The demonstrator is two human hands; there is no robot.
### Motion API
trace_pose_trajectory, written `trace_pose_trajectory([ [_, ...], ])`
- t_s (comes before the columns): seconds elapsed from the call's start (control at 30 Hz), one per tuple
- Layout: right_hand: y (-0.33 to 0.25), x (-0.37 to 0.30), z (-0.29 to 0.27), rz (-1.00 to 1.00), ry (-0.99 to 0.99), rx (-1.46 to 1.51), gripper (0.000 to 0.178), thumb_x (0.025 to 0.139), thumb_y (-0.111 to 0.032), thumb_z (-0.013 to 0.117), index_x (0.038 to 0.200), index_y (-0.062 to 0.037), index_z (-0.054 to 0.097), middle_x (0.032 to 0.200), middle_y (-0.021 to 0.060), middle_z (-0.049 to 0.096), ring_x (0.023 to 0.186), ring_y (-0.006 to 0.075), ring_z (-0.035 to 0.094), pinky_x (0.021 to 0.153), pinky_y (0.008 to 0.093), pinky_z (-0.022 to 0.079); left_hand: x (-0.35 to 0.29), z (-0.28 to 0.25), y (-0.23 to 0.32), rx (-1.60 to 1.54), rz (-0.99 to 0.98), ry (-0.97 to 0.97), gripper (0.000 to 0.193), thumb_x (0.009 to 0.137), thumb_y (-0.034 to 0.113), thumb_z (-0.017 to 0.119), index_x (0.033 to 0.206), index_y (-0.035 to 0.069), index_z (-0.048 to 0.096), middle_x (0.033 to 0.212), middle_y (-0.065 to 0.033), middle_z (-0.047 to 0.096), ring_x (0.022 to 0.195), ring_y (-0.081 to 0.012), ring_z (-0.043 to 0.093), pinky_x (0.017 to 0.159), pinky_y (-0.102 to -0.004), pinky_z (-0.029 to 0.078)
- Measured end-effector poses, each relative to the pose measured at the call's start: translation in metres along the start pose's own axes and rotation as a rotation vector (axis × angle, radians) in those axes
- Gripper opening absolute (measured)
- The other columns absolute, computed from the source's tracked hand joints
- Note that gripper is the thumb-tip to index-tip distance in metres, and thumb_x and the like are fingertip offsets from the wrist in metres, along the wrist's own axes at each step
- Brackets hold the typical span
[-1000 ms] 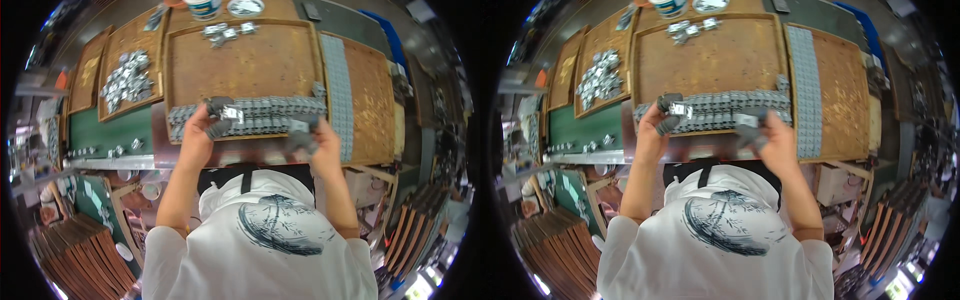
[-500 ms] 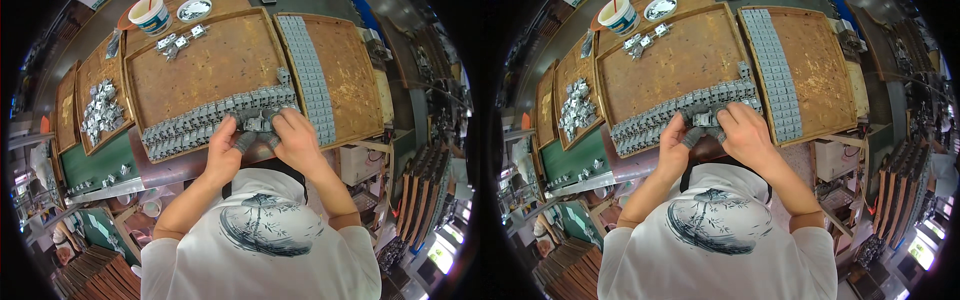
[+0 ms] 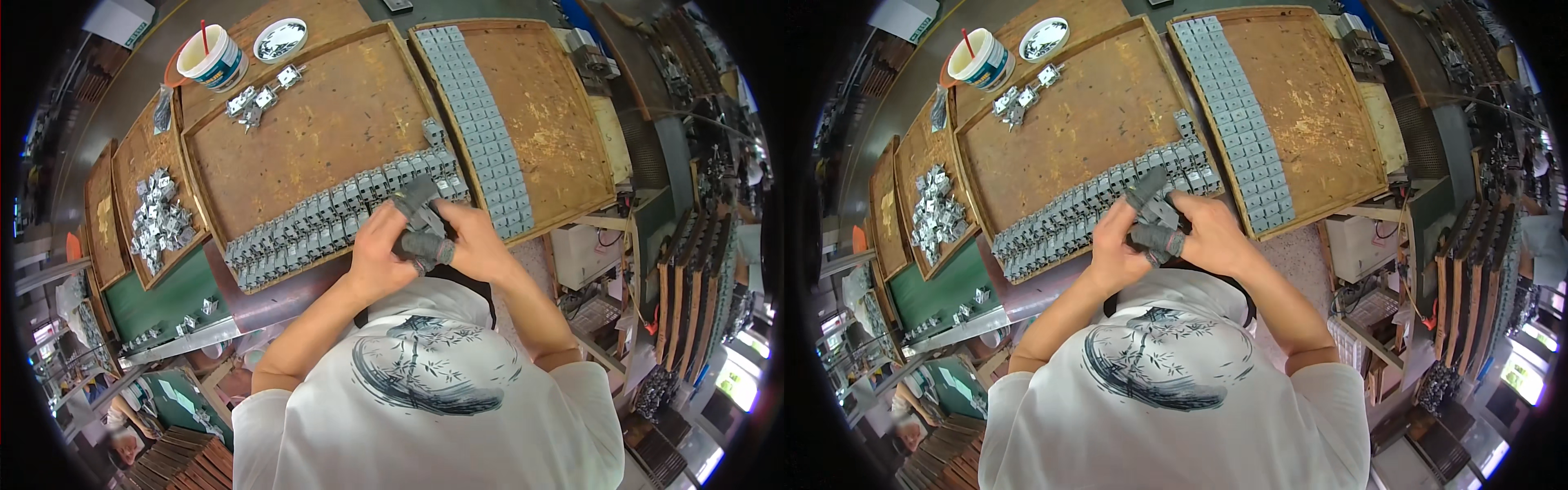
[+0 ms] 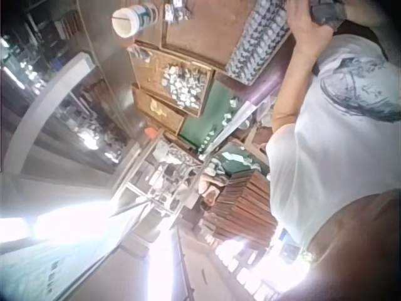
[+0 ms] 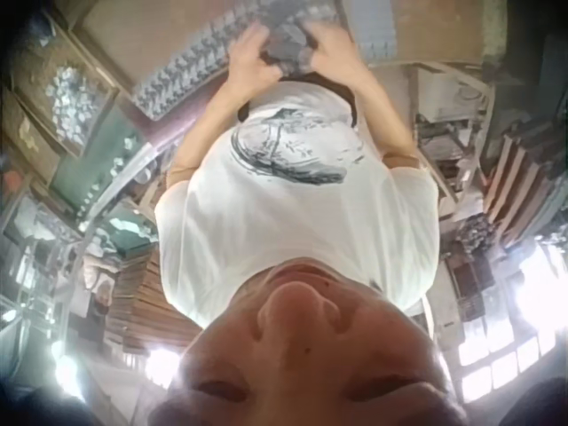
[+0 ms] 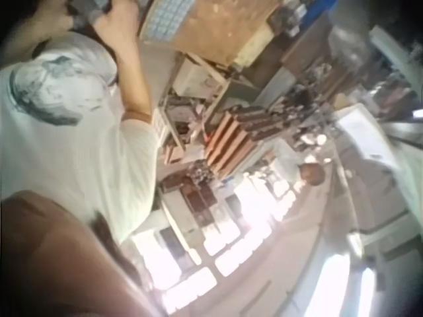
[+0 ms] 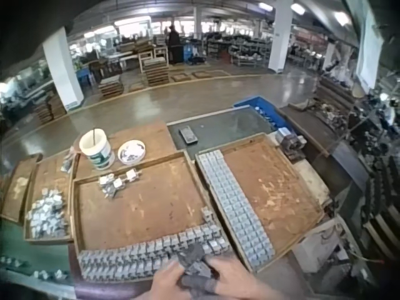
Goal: Sorting small grey components into a grid tray at an assembly station.
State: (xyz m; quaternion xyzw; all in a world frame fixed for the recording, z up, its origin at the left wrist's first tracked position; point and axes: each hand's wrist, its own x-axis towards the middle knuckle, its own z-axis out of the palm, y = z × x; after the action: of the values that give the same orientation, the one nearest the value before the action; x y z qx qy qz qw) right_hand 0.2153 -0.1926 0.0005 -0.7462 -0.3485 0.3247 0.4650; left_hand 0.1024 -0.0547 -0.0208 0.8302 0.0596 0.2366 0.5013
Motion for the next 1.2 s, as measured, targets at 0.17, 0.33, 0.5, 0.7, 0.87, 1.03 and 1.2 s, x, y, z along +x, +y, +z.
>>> trace_pose_trajectory([
  [0.17,0.004,0.01,-0.009,-0.079,0.077,-0.12,0.039,0.076,-0.034,0.077,0.089,0.0014,0.065,0.077,0.0137,0.064,0.068,0.0202,0.06,0.062,0.0345,0.048,0.018,-0.002,0.002,0.071,0.018,-0.045,0.059,0.066,0.018,0.077,0.12,0.001,0.06,0.091,-0.0152,0.062,0.081,-0.0368,0.062,0.072,-0.0405,0.052],
  [0.33,0.02,0.05,-0.044,0.083,0.038,-0.276,0.039,0.078,-0.035,0.076,0.09,0.0005,0.067,0.074,0.0121,0.065,0.067,0.018,0.061,0.063,0.0338,0.049,0.07,-0.003,-0.04,0.168,0.089,-0.15,0.051,0.07,0.016,0.074,0.117,0.002,0.061,0.107,-0.0192,0.056,0.101,-0.037,0.057,0.084,-0.0425,0.048],
  [0.5,0.07,0.14,-0.129,0.208,0.34,0.036,0.024,0.092,-0.016,0.06,0.105,0.0019,0.07,0.086,0.0064,0.069,0.078,0.0117,0.062,0.07,0.0278,0.049,0.111,0.003,-0.118,0.1,-0.348,-0.136,0.048,0.069,0.007,0.068,0.116,-0.002,0.059,0.112,-0.0227,0.052,0.107,-0.04,0.053,0.091,-0.0405,0.045],
  [0.7,0.137,0.268,-0.182,0.236,0.526,-0.27,0.03,0.089,-0.022,0.062,0.106,0.0025,0.069,0.096,0.0115,0.072,0.09,0.0211,0.065,0.08,0.0332,0.049,0.123,0.016,-0.109,0.104,-0.506,-0.375,0.046,0.073,0.015,0.066,0.115,-0.002,0.06,0.115,-0.0235,0.054,0.11,-0.0407,0.054,0.095,-0.0417,0.045],
  [0.87,0.15,0.342,-0.161,0.399,0.482,-0.46,0.054,0.081,-0.044,0.07,0.115,-0.003,0.07,0.106,0.0152,0.072,0.094,0.028,0.066,0.083,0.0388,0.049,0.115,0.016,-0.103,0.101,-0.486,-0.317,0.055,0.07,0.005,0.063,0.125,0.0,0.055,0.113,-0.023,0.052,0.11,-0.0406,0.052,0.094,-0.0408,0.045],
  [1.03,0.145,0.342,-0.162,0.422,0.576,0.154,0.048,0.077,-0.022,0.076,0.112,0.0083,0.067,0.108,0.0186,0.069,0.099,0.0256,0.064,0.086,0.0351,0.048,0.102,-0.045,-0.11,0.176,-0.364,0.047,0.05,0.072,0.005,0.068,0.121,0.005,0.057,0.106,-0.0192,0.052,0.099,-0.0357,0.053,0.083,-0.0412,0.048],
  [1.2,0.15,0.325,-0.168,0.134,0.678,0.605,0.035,0.085,-0.008,0.064,0.116,0.0066,0.057,0.101,0.0146,0.066,0.086,0.0204,0.064,0.069,0.0309,0.051,0.095,-0.163,-0.138,0.835,-0.53,0.6,0.036,0.078,0.013,0.071,0.112,0.008,0.06,0.106,-0.0169,0.055,0.099,-0.0372,0.056,0.082,-0.0467,0.048],
])
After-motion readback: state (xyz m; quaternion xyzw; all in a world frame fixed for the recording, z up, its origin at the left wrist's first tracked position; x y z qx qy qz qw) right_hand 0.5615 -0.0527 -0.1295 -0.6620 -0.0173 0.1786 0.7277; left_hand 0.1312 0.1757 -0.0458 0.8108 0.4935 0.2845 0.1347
